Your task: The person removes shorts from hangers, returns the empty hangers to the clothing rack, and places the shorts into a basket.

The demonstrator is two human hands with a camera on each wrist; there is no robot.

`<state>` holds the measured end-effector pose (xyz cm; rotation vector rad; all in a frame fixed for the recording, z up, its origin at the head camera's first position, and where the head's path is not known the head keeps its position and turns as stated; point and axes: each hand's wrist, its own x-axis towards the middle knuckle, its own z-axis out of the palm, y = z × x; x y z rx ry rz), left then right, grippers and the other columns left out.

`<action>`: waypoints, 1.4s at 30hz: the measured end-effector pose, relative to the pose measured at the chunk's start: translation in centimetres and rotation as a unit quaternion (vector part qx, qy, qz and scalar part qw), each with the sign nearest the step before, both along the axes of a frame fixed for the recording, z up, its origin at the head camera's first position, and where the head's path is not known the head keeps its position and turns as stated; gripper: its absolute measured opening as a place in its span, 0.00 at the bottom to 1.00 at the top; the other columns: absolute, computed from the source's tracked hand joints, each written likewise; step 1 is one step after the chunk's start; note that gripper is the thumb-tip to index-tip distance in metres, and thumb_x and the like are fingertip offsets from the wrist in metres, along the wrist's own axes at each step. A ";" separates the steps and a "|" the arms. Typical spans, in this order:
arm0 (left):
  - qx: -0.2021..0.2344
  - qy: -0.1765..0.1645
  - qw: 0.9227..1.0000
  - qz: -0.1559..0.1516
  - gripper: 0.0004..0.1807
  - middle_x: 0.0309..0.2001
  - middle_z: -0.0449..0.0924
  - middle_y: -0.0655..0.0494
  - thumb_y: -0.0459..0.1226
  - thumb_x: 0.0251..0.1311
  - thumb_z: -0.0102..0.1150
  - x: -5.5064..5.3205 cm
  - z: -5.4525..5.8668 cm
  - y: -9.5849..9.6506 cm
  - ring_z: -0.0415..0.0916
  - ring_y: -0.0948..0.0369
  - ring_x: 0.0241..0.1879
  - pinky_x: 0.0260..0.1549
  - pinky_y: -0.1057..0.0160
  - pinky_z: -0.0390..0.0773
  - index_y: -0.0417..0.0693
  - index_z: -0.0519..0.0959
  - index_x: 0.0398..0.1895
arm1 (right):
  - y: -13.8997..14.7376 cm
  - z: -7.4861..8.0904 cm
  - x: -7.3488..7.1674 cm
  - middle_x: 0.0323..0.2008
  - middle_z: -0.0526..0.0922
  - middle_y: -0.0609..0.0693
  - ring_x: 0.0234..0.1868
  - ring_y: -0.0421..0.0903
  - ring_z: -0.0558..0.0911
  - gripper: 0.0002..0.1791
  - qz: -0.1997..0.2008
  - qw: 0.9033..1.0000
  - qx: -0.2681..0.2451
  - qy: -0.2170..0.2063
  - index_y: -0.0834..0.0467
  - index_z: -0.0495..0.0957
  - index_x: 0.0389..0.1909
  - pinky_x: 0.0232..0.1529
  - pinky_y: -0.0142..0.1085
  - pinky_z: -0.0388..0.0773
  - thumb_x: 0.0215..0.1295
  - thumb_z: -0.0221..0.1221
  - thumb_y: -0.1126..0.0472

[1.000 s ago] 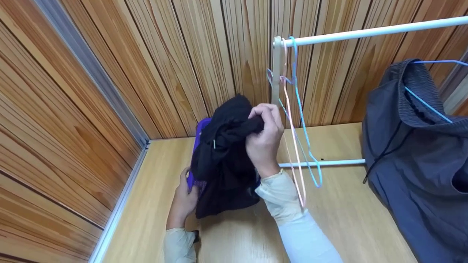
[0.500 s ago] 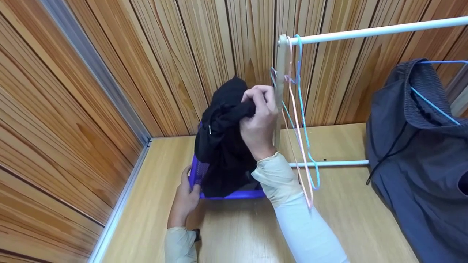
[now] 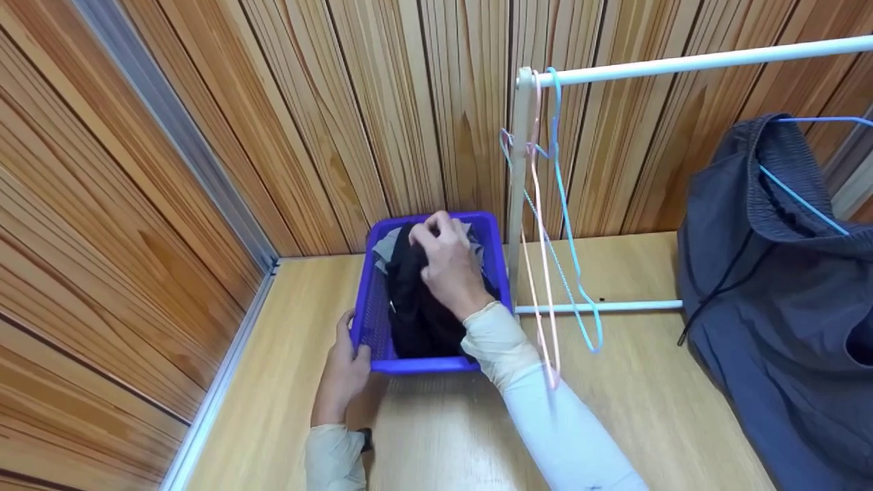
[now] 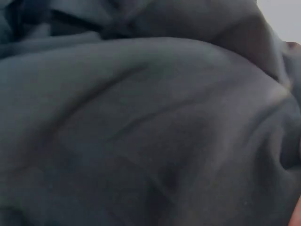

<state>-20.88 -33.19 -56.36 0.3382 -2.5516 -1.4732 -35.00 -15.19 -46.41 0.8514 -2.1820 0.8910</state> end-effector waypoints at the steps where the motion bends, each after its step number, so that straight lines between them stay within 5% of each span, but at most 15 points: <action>1: 0.000 0.000 1.000 -0.001 0.36 0.72 0.71 0.26 0.27 0.76 0.41 -0.1 0.0 0.0 0.77 0.39 0.67 0.72 0.36 0.73 0.43 0.48 0.84 | 0.0 -0.2 0.0 0.47 0.80 0.55 0.49 0.57 0.82 0.25 0.002 1.000 0.020 -0.010 0.55 0.82 0.40 0.47 0.51 0.87 0.39 0.62 0.81; 7: 0.008 -0.014 1.000 -0.003 0.36 0.72 0.72 0.29 0.28 0.76 0.41 -0.3 0.0 0.1 0.78 0.46 0.60 0.65 0.43 0.77 0.46 0.47 0.85 | 0.2 -0.8 -0.2 0.50 0.80 0.57 0.48 0.59 0.81 0.21 0.024 0.991 0.114 -0.067 0.55 0.81 0.45 0.40 0.50 0.87 0.53 0.64 0.79; 13: -0.007 -0.008 1.000 -0.003 0.36 0.67 0.75 0.30 0.28 0.76 0.41 -0.2 -0.1 0.1 0.78 0.48 0.53 0.58 0.49 0.77 0.44 0.48 0.84 | 0.4 -1.6 -0.2 0.55 0.79 0.62 0.52 0.62 0.82 0.18 0.043 0.973 0.192 -0.116 0.57 0.81 0.50 0.49 0.53 0.86 0.62 0.65 0.76; 15: -0.008 -0.007 1.000 -0.003 0.36 0.65 0.76 0.31 0.28 0.76 0.41 -0.2 -0.2 0.1 0.78 0.48 0.51 0.56 0.50 0.78 0.43 0.48 0.84 | 0.6 -2.0 -0.2 0.59 0.78 0.64 0.57 0.65 0.81 0.18 0.052 0.957 0.237 -0.158 0.58 0.81 0.54 0.56 0.56 0.85 0.66 0.63 0.75; 21: -0.012 -0.011 1.000 -0.007 0.36 0.70 0.73 0.29 0.29 0.77 0.41 -0.1 -0.3 0.0 0.78 0.47 0.52 0.51 0.52 0.79 0.43 0.47 0.85 | 1.1 -2.5 -0.3 0.76 0.68 0.71 0.77 0.69 0.69 0.27 0.064 0.871 0.380 -0.303 0.58 0.71 0.73 0.79 0.59 0.68 0.75 0.56 0.69; 23: -0.017 -0.005 1.000 -0.007 0.36 0.70 0.73 0.28 0.29 0.76 0.41 -0.1 -0.2 0.0 0.78 0.47 0.52 0.50 0.52 0.79 0.42 0.47 0.85 | 1.2 -2.5 -0.3 0.78 0.65 0.71 0.80 0.69 0.66 0.30 0.066 0.861 0.391 -0.319 0.58 0.69 0.76 0.82 0.58 0.65 0.75 0.56 0.69; 29: -0.013 -0.006 1.000 -0.008 0.36 0.69 0.73 0.28 0.28 0.76 0.41 -0.1 -0.1 0.0 0.78 0.48 0.48 0.45 0.54 0.79 0.43 0.47 0.85 | 1.4 -2.2 -0.2 0.71 0.74 0.68 0.74 0.65 0.74 0.29 0.073 0.871 0.377 -0.308 0.58 0.72 0.72 0.78 0.55 0.71 0.71 0.60 0.68; 34: -0.012 -0.013 1.000 -0.005 0.37 0.72 0.70 0.28 0.28 0.77 0.41 0.0 0.0 0.1 0.77 0.46 0.54 0.50 0.53 0.79 0.44 0.46 0.85 | 1.6 -1.8 0.0 0.67 0.76 0.65 0.71 0.63 0.75 0.26 0.069 0.877 0.356 -0.316 0.54 0.75 0.68 0.75 0.56 0.73 0.70 0.61 0.67; 42: -0.011 -0.017 1.000 -0.006 0.37 0.70 0.73 0.29 0.28 0.77 0.41 0.0 0.4 -0.2 0.78 0.47 0.51 0.45 0.55 0.79 0.45 0.46 0.85 | 2.3 -0.5 0.5 0.77 0.67 0.56 0.83 0.61 0.60 0.32 0.067 0.883 0.303 -0.353 0.43 0.73 0.70 0.80 0.71 0.56 0.65 0.59 0.64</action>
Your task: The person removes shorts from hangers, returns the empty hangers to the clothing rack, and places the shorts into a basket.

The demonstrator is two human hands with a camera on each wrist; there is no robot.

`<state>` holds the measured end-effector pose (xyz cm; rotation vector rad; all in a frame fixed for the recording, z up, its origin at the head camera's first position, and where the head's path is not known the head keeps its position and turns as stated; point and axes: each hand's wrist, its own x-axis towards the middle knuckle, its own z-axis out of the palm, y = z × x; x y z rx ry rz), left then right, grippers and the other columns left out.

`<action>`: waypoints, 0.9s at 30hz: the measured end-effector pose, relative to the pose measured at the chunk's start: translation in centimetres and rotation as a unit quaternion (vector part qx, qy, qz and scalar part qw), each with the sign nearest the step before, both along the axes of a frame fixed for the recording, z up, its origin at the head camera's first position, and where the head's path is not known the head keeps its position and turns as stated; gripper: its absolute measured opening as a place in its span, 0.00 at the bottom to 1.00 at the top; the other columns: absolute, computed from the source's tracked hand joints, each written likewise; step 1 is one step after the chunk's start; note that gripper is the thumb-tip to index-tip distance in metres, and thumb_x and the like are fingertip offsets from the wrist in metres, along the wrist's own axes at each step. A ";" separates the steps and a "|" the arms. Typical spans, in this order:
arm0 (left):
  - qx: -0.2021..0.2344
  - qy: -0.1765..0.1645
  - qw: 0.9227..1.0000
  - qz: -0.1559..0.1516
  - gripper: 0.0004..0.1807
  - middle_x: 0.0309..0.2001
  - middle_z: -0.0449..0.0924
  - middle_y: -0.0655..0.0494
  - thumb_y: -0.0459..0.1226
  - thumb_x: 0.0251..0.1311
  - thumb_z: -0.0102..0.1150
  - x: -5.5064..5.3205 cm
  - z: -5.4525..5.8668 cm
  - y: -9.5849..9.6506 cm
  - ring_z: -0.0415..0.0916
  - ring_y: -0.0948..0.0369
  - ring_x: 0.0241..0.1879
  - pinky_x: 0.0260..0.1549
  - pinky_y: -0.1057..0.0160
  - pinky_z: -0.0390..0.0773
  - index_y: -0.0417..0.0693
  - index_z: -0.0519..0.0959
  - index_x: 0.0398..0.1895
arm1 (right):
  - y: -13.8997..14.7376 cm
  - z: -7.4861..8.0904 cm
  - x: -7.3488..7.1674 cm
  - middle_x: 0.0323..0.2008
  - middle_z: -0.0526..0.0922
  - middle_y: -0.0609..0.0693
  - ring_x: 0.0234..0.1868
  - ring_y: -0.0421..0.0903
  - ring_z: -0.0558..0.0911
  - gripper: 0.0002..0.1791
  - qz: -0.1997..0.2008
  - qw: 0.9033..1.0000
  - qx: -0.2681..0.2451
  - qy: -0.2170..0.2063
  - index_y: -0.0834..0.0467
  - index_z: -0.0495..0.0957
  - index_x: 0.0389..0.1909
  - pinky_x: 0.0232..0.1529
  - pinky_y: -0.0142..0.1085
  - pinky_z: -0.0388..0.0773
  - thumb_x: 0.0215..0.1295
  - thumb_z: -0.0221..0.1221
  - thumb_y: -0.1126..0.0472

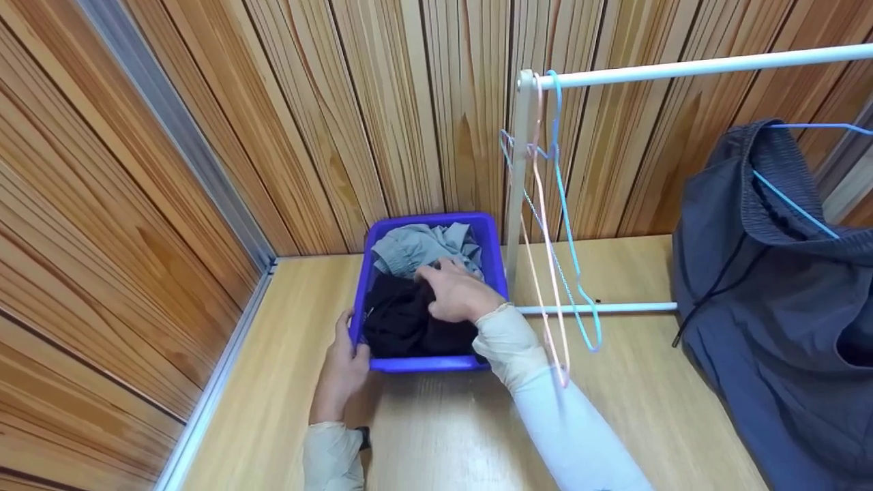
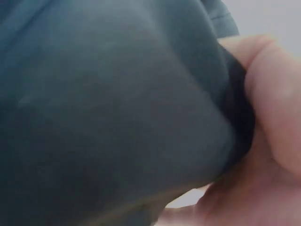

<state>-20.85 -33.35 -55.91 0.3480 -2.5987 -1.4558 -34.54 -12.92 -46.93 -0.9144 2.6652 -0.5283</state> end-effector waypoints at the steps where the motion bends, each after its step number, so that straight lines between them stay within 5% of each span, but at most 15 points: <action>1: 0.001 0.000 1.000 0.000 0.37 0.69 0.73 0.29 0.28 0.77 0.41 0.0 0.0 0.0 0.78 0.48 0.50 0.44 0.56 0.79 0.45 0.46 0.85 | 0.1 0.1 0.1 0.77 0.67 0.56 0.83 0.60 0.60 0.32 0.001 1.000 -0.007 0.001 0.42 0.73 0.70 0.80 0.71 0.55 0.64 0.60 0.63; 9: -0.008 0.010 1.000 0.003 0.36 0.69 0.74 0.29 0.28 0.76 0.42 0.0 -0.1 0.1 0.78 0.48 0.48 0.44 0.56 0.78 0.45 0.48 0.85 | 1.1 0.9 1.4 0.74 0.70 0.56 0.82 0.59 0.61 0.29 0.003 0.996 -0.082 0.046 0.46 0.75 0.68 0.77 0.70 0.59 0.64 0.63 0.60; 15: -0.016 0.016 1.000 0.008 0.36 0.70 0.73 0.28 0.28 0.75 0.43 -0.1 -0.1 0.2 0.78 0.45 0.53 0.53 0.50 0.79 0.42 0.49 0.84 | 1.9 0.8 3.1 0.66 0.78 0.55 0.74 0.57 0.71 0.24 -0.008 0.975 -0.183 0.123 0.50 0.77 0.65 0.78 0.57 0.67 0.68 0.63 0.57; 18: -0.005 0.001 1.000 0.006 0.36 0.72 0.71 0.28 0.29 0.77 0.41 -0.1 0.0 0.2 0.77 0.45 0.56 0.55 0.50 0.78 0.44 0.47 0.85 | 2.2 0.8 4.0 0.63 0.81 0.53 0.69 0.55 0.76 0.23 -0.004 0.955 -0.240 0.172 0.52 0.79 0.64 0.75 0.52 0.71 0.68 0.64 0.58; 27: 0.012 -0.028 1.000 0.005 0.36 0.72 0.71 0.32 0.31 0.79 0.40 0.0 0.1 0.0 0.77 0.47 0.55 0.50 0.56 0.79 0.48 0.45 0.86 | 3.6 0.5 7.4 0.54 0.85 0.51 0.56 0.50 0.81 0.22 0.032 0.871 -0.364 0.327 0.52 0.82 0.59 0.61 0.45 0.81 0.63 0.68 0.61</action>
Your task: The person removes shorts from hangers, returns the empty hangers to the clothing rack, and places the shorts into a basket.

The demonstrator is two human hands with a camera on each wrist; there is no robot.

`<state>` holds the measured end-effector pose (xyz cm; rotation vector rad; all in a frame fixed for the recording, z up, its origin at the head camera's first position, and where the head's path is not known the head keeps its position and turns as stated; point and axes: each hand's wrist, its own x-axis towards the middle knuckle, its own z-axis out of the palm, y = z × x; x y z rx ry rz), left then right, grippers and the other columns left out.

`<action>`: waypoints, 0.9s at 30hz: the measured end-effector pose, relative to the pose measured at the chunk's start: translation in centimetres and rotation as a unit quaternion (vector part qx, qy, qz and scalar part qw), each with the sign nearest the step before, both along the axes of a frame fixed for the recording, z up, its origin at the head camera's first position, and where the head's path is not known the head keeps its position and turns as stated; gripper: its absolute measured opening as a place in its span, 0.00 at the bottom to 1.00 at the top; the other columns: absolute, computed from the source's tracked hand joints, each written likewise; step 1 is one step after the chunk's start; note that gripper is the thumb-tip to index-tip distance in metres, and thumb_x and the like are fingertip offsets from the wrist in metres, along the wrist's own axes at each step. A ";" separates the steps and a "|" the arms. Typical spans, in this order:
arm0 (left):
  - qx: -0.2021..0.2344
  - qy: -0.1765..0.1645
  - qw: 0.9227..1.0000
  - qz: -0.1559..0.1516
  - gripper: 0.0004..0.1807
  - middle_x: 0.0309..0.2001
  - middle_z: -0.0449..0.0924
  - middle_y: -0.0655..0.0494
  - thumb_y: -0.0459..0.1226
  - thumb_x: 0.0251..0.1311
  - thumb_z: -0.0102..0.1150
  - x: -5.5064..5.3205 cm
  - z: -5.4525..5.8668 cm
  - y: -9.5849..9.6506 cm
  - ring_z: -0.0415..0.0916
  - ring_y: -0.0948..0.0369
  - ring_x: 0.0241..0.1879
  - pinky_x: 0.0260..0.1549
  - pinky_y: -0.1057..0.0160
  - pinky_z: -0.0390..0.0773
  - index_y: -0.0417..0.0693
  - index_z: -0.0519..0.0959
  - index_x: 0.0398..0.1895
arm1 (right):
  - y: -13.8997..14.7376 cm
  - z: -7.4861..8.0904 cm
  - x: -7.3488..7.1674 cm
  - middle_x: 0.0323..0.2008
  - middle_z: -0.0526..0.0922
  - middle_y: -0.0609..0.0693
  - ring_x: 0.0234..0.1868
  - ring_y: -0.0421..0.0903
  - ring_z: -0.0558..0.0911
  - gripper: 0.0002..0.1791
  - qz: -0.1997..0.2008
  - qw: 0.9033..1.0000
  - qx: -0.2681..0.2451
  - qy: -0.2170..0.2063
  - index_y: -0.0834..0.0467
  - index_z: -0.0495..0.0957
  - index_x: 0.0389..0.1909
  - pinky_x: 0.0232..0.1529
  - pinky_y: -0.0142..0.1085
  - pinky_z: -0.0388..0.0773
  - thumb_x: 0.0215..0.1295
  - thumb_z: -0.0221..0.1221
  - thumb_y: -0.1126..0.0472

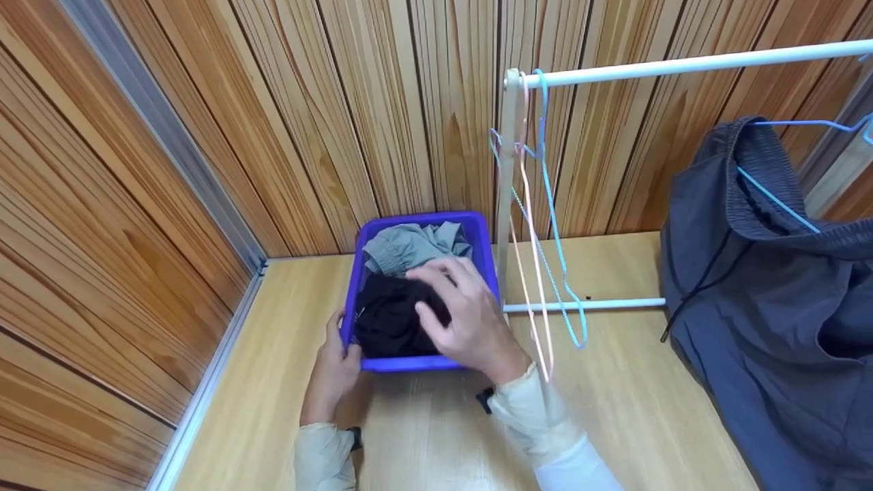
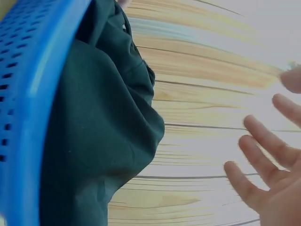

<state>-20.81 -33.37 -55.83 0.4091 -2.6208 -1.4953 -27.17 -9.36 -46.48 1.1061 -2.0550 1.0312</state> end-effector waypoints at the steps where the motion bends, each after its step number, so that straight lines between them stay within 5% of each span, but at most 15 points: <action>1: 0.002 -0.005 1.000 0.002 0.36 0.72 0.71 0.33 0.31 0.79 0.40 0.0 0.0 0.0 0.77 0.48 0.55 0.51 0.56 0.79 0.49 0.44 0.86 | 0.2 -0.1 0.4 0.54 0.85 0.52 0.56 0.50 0.81 0.23 0.004 1.000 -0.009 0.012 0.52 0.83 0.59 0.60 0.44 0.81 0.62 0.68 0.61; 11: -0.002 -0.004 1.000 0.011 0.36 0.67 0.75 0.34 0.32 0.79 0.41 0.0 0.2 -0.1 0.78 0.49 0.50 0.44 0.59 0.77 0.52 0.45 0.86 | 1.4 -1.1 3.1 0.49 0.87 0.54 0.52 0.51 0.84 0.22 0.040 0.987 -0.094 0.123 0.54 0.85 0.55 0.55 0.42 0.81 0.57 0.66 0.61; 17: -0.019 0.034 0.999 0.006 0.36 0.51 0.80 0.36 0.29 0.75 0.43 0.0 -0.1 0.1 0.77 0.51 0.42 0.39 0.59 0.76 0.45 0.50 0.84 | 2.1 -1.6 4.5 0.48 0.87 0.56 0.49 0.52 0.84 0.16 0.064 0.978 -0.121 0.156 0.57 0.86 0.54 0.53 0.42 0.79 0.70 0.60 0.57; 27: 0.005 -0.005 1.000 0.005 0.36 0.72 0.71 0.34 0.32 0.79 0.40 0.1 0.1 0.0 0.76 0.47 0.58 0.54 0.54 0.78 0.52 0.45 0.86 | 3.0 -2.1 4.7 0.47 0.87 0.57 0.48 0.52 0.84 0.15 0.068 0.976 -0.126 0.165 0.58 0.87 0.52 0.53 0.41 0.79 0.72 0.59 0.57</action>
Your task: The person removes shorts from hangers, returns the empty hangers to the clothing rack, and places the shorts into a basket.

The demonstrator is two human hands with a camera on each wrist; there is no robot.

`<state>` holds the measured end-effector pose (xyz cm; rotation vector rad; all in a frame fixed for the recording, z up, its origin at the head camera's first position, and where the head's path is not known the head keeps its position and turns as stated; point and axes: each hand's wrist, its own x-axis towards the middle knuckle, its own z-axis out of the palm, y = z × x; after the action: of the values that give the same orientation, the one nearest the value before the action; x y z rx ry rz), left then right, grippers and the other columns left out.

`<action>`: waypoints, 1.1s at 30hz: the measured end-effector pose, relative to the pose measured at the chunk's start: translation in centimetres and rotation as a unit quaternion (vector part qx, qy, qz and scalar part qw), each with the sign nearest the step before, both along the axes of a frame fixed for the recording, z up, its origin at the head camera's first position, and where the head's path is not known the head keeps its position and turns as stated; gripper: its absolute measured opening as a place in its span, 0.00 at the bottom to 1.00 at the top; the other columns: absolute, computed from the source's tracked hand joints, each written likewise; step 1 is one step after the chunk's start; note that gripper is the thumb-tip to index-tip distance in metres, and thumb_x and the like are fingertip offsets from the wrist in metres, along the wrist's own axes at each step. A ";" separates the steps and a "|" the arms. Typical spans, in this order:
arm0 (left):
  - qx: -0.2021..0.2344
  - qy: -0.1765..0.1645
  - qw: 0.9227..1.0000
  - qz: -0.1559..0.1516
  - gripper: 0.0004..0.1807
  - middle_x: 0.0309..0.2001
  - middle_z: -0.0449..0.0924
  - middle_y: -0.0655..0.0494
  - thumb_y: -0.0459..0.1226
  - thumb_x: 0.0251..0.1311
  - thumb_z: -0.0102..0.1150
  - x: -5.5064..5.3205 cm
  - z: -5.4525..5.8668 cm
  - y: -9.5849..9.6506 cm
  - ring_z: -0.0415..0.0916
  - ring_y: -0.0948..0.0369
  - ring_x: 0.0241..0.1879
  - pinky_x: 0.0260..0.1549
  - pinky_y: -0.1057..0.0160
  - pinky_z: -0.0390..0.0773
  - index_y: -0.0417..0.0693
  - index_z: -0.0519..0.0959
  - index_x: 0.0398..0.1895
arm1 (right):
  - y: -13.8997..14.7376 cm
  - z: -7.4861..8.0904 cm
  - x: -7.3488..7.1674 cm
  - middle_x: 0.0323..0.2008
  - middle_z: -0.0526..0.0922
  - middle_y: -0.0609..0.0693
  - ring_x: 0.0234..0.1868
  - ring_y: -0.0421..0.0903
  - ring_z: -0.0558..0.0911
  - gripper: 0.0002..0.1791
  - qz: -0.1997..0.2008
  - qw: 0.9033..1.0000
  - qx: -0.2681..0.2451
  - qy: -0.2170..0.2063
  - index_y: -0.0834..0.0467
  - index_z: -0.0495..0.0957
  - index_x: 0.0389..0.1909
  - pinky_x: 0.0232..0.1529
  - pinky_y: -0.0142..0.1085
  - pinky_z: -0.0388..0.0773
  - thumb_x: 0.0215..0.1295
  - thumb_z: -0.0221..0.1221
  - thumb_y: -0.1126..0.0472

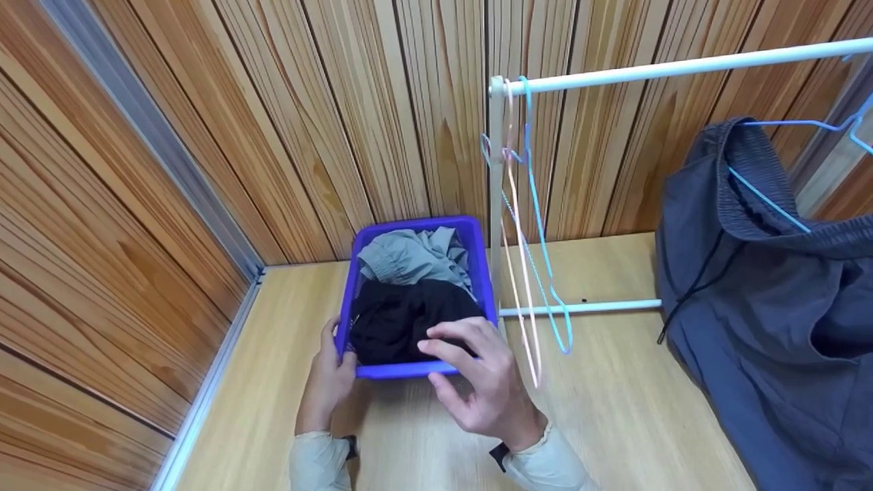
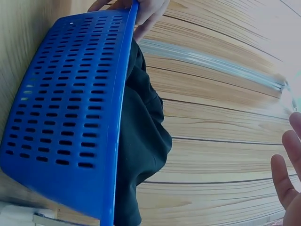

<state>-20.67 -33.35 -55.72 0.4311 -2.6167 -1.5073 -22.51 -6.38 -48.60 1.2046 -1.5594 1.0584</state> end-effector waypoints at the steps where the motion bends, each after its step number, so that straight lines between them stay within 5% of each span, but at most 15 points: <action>1: -0.002 0.002 1.000 -0.001 0.36 0.71 0.71 0.34 0.32 0.79 0.40 0.0 0.0 0.0 0.76 0.47 0.58 0.54 0.53 0.78 0.52 0.45 0.86 | 0.1 0.0 0.0 0.47 0.87 0.57 0.48 0.52 0.84 0.15 0.000 1.000 0.000 0.000 0.58 0.86 0.52 0.52 0.42 0.79 0.71 0.59 0.57; 8: 0.001 -0.003 1.000 -0.009 0.36 0.78 0.65 0.34 0.33 0.80 0.39 0.0 0.0 -0.2 0.74 0.46 0.61 0.62 0.49 0.76 0.53 0.43 0.87 | 0.1 0.6 0.9 0.45 0.87 0.58 0.45 0.51 0.85 0.15 0.020 1.000 -0.016 0.018 0.60 0.87 0.50 0.47 0.39 0.81 0.72 0.58 0.57; 22: -0.003 0.014 1.000 -0.008 0.35 0.73 0.71 0.32 0.32 0.79 0.40 0.2 0.0 -0.1 0.76 0.47 0.59 0.59 0.50 0.77 0.50 0.46 0.86 | 0.4 2.2 2.1 0.43 0.87 0.59 0.43 0.49 0.85 0.15 0.056 0.997 -0.020 0.050 0.63 0.86 0.48 0.44 0.36 0.82 0.71 0.58 0.58; 33: 0.010 -0.006 1.000 -0.009 0.36 0.73 0.70 0.35 0.33 0.80 0.39 0.1 0.1 -0.2 0.74 0.47 0.60 0.56 0.54 0.77 0.56 0.44 0.86 | 1.3 6.1 4.2 0.36 0.87 0.62 0.35 0.46 0.85 0.15 0.104 0.985 -0.034 0.130 0.67 0.84 0.40 0.37 0.27 0.81 0.76 0.55 0.59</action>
<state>-20.57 -33.59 -55.60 0.4216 -2.6242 -1.5417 -18.27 -5.06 -42.50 1.4191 -1.2078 1.0314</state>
